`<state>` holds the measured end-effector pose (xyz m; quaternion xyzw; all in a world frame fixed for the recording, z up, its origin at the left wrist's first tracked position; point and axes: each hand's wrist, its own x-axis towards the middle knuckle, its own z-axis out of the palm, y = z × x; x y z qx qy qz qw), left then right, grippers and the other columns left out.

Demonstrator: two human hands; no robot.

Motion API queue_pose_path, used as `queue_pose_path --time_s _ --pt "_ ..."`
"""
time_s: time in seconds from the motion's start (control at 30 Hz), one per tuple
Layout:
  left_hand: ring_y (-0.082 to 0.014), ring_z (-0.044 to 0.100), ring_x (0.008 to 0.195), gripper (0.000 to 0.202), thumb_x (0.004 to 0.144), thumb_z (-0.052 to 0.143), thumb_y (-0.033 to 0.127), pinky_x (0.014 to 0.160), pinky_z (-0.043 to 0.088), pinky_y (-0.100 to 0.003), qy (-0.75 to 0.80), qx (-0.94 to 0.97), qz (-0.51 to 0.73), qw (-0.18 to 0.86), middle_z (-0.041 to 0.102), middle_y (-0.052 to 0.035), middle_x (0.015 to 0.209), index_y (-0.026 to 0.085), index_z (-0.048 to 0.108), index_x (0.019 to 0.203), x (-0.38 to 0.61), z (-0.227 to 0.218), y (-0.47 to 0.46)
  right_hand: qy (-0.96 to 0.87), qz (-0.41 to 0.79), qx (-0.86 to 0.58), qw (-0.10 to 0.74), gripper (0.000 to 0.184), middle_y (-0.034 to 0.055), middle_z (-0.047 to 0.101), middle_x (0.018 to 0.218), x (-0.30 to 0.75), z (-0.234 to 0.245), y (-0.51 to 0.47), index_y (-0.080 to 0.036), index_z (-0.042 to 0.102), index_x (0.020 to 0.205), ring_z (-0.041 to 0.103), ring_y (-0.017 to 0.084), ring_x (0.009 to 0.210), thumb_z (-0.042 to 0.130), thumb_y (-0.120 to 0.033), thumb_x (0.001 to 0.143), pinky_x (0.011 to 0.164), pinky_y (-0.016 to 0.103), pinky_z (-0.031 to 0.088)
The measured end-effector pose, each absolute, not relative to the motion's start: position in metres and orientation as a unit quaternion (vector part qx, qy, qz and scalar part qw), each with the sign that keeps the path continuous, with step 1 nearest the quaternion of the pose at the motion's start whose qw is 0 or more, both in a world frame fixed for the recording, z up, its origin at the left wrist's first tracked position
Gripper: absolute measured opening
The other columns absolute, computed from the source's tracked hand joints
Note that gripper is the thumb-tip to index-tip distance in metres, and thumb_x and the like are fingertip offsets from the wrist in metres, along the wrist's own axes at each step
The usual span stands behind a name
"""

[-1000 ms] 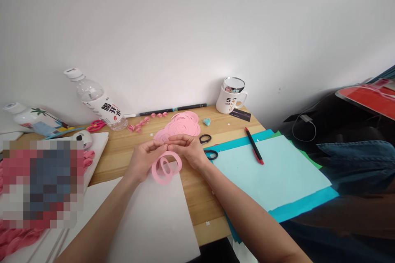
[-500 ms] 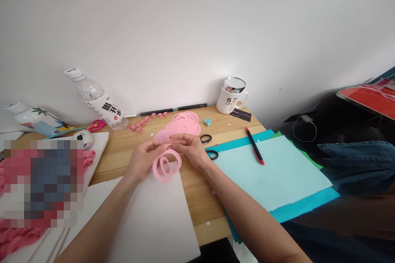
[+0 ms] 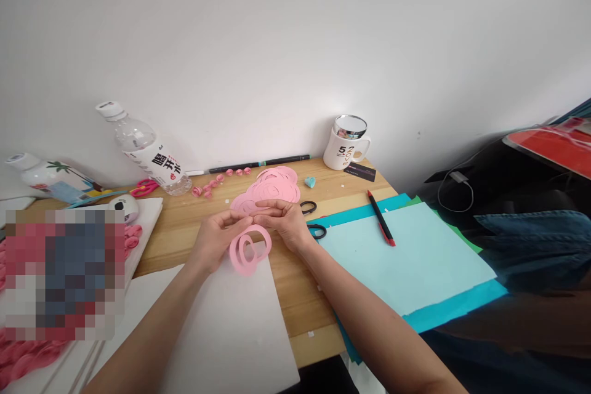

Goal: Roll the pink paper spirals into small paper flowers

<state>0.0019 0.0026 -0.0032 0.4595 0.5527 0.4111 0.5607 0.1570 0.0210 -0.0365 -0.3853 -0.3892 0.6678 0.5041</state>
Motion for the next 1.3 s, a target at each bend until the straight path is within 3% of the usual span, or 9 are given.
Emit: queue_pose_path --time_s 0.57,1.0,1.3 --pt "-0.0138 0.058 0.055 0.026 0.062 0.070 0.040 0.050 0.049 -0.023 0.542 0.510 0.395 0.538 0.066 -0.0034 0.066 0.015 0.071 0.071 0.003 0.002 0.001 -0.430 0.655 -0.364 0.503 0.037 -0.0041 0.064 0.059 0.157 -0.037 0.019 -0.019 0.067 0.083 0.061 0.011 0.056 0.082 -0.022 0.050 0.063 0.026 0.050" --pt "-0.0090 0.045 0.051 0.027 0.069 0.063 0.040 0.048 0.036 -0.020 0.524 0.577 0.340 0.526 0.057 0.0011 0.056 0.014 0.067 0.062 0.002 0.008 0.000 -0.480 0.665 -0.358 0.448 0.042 -0.0089 0.050 0.052 0.157 -0.037 0.018 -0.018 0.064 0.083 0.049 0.007 0.050 0.084 -0.024 0.047 0.056 0.022 0.043" --pt "-0.0076 0.041 0.048 0.038 0.070 0.062 0.046 0.046 0.029 -0.020 0.495 0.600 0.303 0.550 0.051 0.0024 0.048 0.013 0.058 0.049 0.000 0.011 0.001 -0.522 0.655 -0.340 0.428 0.048 -0.0100 0.041 0.055 0.157 -0.039 0.017 -0.019 0.062 0.091 0.041 0.005 0.049 0.084 -0.022 0.048 0.053 0.021 0.040"
